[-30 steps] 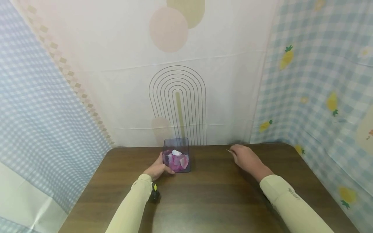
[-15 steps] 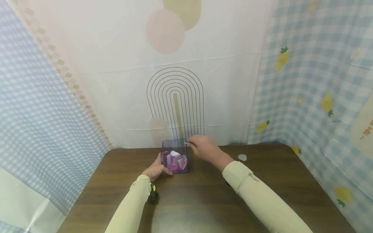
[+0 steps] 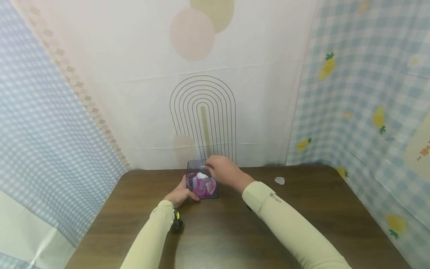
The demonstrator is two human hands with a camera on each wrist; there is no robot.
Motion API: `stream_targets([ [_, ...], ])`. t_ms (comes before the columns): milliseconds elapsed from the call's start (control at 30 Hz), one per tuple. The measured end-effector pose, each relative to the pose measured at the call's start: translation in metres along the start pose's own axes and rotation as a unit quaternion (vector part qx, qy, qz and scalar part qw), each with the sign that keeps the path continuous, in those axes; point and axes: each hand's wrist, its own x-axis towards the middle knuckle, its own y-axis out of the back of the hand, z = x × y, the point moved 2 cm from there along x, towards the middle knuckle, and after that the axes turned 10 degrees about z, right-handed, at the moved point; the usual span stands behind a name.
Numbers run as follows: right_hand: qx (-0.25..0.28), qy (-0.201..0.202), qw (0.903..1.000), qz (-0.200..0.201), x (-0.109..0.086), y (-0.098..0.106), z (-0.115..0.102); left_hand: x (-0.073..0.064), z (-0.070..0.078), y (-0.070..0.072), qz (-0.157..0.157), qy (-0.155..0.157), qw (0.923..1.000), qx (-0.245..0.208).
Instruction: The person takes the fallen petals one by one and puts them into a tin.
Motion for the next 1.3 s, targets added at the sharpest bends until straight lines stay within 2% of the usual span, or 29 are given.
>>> stream_targets([
  [133,0.0,-0.022,0.9993,-0.03,0.011,-0.015,-0.002,0.001,-0.001,0.001,-0.003,0.004,1.0,-0.005],
  [233,0.007,-0.052,0.9971,-0.054,0.018,-0.029,-0.004,0.001,-0.001,0.001,-0.006,0.004,1.0,-0.007],
  [400,0.023,-0.123,0.9886,-0.084,0.022,-0.044,-0.003,0.0,-0.002,0.001,-0.011,0.009,0.9998,-0.012],
  [533,0.035,-0.155,0.9829,-0.092,0.021,-0.048,-0.002,0.001,-0.005,0.001,-0.014,0.011,0.9998,-0.011],
  [800,0.047,-0.177,0.9793,-0.086,0.02,-0.051,-0.001,0.005,-0.006,0.001,-0.008,0.007,0.9998,-0.016],
  [1133,0.046,-0.186,0.9749,-0.113,0.022,-0.051,0.0,0.005,-0.006,0.001,-0.019,0.01,0.9997,-0.007],
  [1300,0.039,-0.189,0.9744,-0.116,0.024,-0.052,-0.001,0.004,-0.004,0.001,-0.013,0.013,0.9998,-0.009],
])
